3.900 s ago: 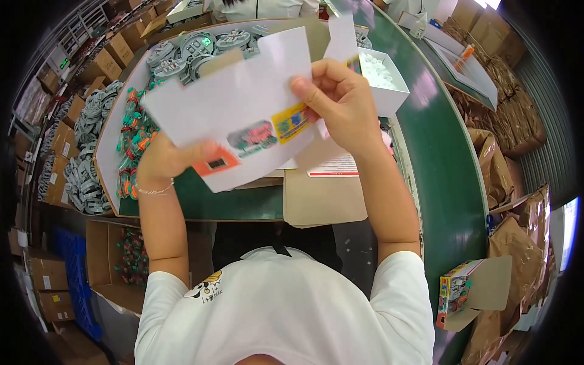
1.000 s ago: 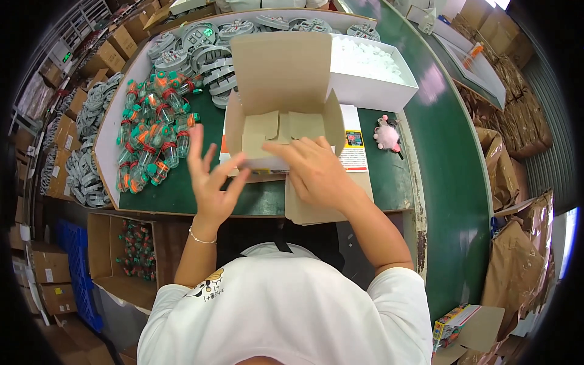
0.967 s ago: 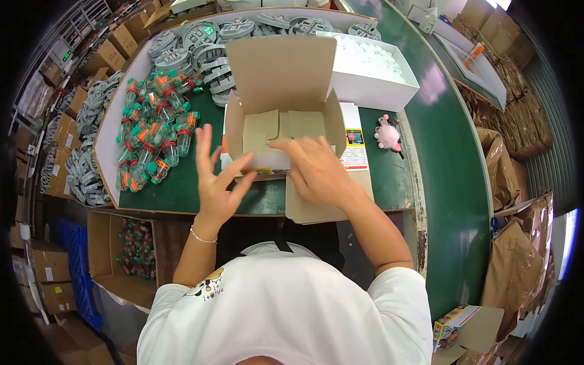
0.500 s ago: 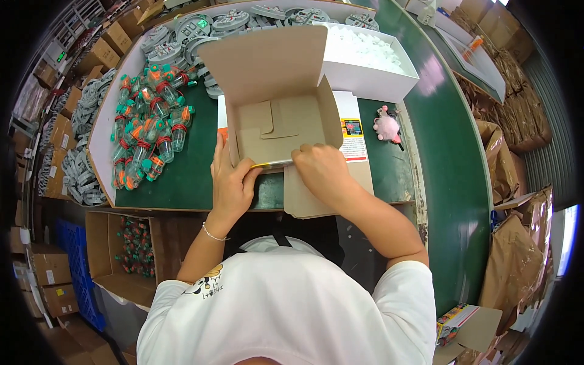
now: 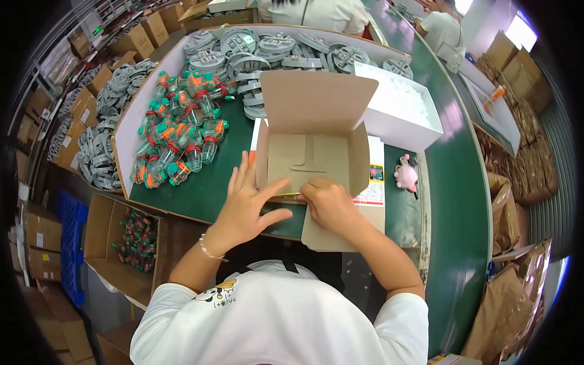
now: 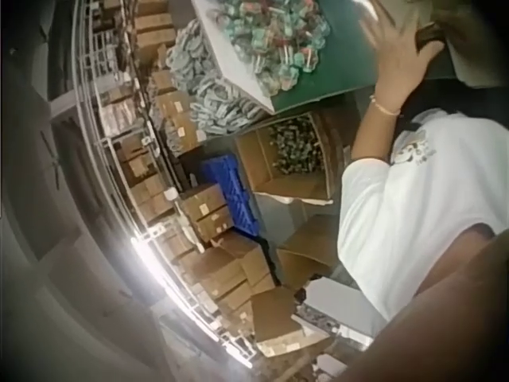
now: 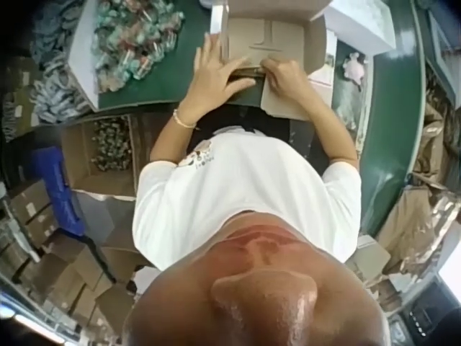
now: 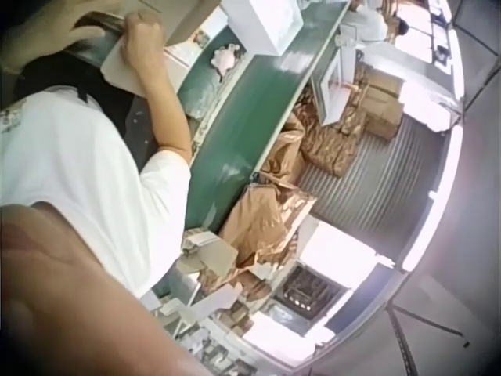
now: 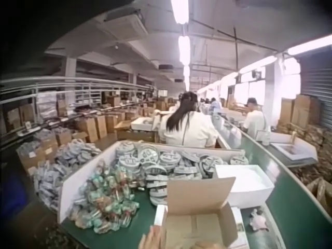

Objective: Assembling cardboard boxes and placing mechanical components inside them on a factory production line.

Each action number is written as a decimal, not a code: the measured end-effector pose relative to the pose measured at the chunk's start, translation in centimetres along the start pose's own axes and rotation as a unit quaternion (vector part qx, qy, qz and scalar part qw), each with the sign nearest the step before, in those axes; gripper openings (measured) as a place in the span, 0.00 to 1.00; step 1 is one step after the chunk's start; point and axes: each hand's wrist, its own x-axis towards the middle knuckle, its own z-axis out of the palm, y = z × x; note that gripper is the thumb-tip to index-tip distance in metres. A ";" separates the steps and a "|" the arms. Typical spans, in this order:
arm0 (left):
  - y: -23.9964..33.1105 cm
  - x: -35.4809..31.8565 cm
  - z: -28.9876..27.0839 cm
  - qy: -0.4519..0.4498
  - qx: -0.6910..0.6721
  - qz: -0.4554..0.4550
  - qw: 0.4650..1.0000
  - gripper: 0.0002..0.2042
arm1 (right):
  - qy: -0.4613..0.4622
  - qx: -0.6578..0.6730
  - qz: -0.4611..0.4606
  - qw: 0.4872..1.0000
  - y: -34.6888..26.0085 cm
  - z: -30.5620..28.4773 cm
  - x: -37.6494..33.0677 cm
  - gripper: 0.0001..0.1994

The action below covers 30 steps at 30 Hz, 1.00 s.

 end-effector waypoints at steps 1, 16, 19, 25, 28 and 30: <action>0.3 0.6 -1.4 -0.004 -0.012 0.008 1.000 0.17 | -0.002 0.026 0.006 1.000 -0.1 -0.3 0.0 0.05; -21.3 25.6 6.5 0.079 -0.014 -0.383 0.920 0.51 | 0.211 0.011 0.055 0.976 0.8 -12.7 3.6 0.07; -22.0 26.2 6.7 0.055 -0.058 -0.433 0.898 0.52 | 0.278 -0.048 0.193 0.940 8.8 -15.2 5.3 0.07; -21.4 26.4 5.3 0.136 -0.200 -0.413 0.878 0.44 | 0.051 -0.097 0.312 0.944 25.2 -15.0 6.7 0.13; -20.5 25.5 3.5 0.177 -0.309 -0.368 0.859 0.39 | -0.001 -0.105 0.334 0.937 27.2 -15.2 8.0 0.14; -17.9 24.3 0.2 0.173 -0.457 -0.299 0.820 0.40 | -0.027 -0.106 0.344 0.933 27.8 -15.0 8.2 0.15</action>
